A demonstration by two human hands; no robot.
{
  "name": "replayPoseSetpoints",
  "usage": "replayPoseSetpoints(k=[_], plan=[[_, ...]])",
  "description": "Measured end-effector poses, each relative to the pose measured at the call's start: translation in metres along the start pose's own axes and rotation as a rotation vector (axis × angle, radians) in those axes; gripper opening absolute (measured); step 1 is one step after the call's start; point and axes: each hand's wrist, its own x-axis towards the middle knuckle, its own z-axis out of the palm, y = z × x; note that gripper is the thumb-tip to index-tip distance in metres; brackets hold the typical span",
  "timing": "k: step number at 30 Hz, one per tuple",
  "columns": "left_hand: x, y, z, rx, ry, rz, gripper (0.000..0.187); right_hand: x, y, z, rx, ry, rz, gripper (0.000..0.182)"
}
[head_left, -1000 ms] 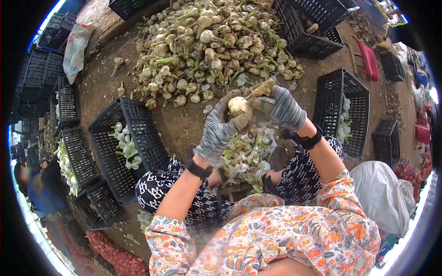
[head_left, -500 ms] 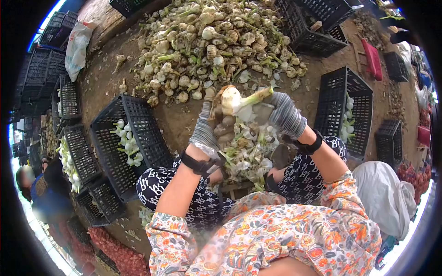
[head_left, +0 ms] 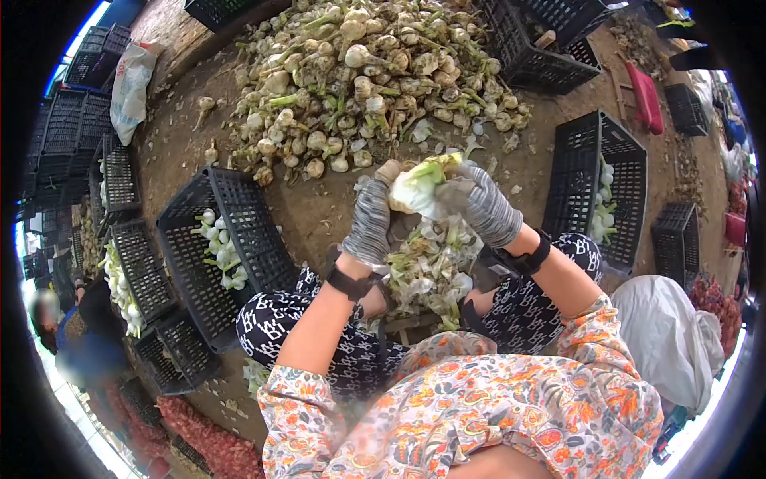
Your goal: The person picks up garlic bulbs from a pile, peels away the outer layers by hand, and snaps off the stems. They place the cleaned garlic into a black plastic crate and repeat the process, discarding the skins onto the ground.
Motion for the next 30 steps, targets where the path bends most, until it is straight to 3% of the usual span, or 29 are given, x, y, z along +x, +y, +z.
replayPoseSetpoints(k=[1,3,5,7,8,11,12,13,14,18,19,20,21,22,24,27,29,30], plan=[[0.000,0.000,-0.006,-0.101,-0.203,-0.026,0.041,-0.002,0.004,-0.006,-0.243,-0.042,-0.282,0.012],[-0.001,0.001,-0.017,-0.296,-0.612,-0.083,0.042,-0.008,0.011,-0.002,0.023,-0.050,0.135,0.016],[-0.005,-0.001,-0.012,-0.167,-0.314,-0.031,0.052,-0.010,0.011,0.002,-0.090,0.071,-0.104,0.017],[-0.002,0.004,-0.009,0.079,-0.071,0.015,0.058,-0.009,0.024,0.001,0.086,0.079,0.169,0.015],[0.012,-0.006,-0.023,0.166,-0.011,0.153,0.064,-0.010,0.027,-0.007,-0.232,0.036,-0.070,0.013],[-0.001,-0.022,-0.013,0.384,0.357,0.614,0.047,-0.008,-0.001,0.000,-0.068,0.097,-0.022,0.018],[-0.009,-0.021,-0.010,0.372,0.312,0.662,0.039,-0.005,-0.011,0.005,0.197,0.152,0.197,0.020],[-0.008,-0.018,-0.012,0.569,0.294,0.820,0.041,-0.002,-0.018,0.007,0.464,0.206,0.417,0.022],[-0.006,-0.015,-0.015,0.768,0.272,0.972,0.044,0.002,-0.020,0.006,0.317,0.146,0.336,0.029],[-0.005,0.000,0.000,0.607,0.146,0.703,0.029,-0.002,-0.008,0.008,-0.201,-0.030,-0.117,0.030],[-0.007,0.003,0.001,0.550,0.168,0.578,0.025,-0.001,-0.014,0.008,-0.138,-0.034,-0.055,0.031],[-0.011,0.006,0.001,0.763,0.324,0.499,0.018,-0.001,-0.021,0.009,-0.077,-0.037,0.007,0.032],[-0.010,0.005,-0.001,0.745,0.289,0.563,0.016,-0.002,-0.024,0.011,-0.016,-0.037,0.069,0.034],[-0.006,0.004,-0.005,0.726,0.253,0.625,0.013,-0.011,-0.008,0.017,0.584,0.078,0.209,0.034],[-0.003,0.003,-0.010,0.800,0.159,0.784,0.008,-0.020,0.020,0.000,-0.030,0.077,-0.049,0.033],[-0.007,0.007,-0.008,0.977,-0.024,0.901,0.009,-0.007,0.022,-0.016,0.381,0.097,0.391,0.018],[-0.015,0.011,-0.002,0.791,-0.183,0.676,0.015,0.001,0.011,-0.022,1.434,0.128,0.874,0.017],[-0.016,0.011,-0.003,0.638,-0.271,0.580,0.016,0.005,0.011,-0.017,1.342,0.233,1.001,0.023]])
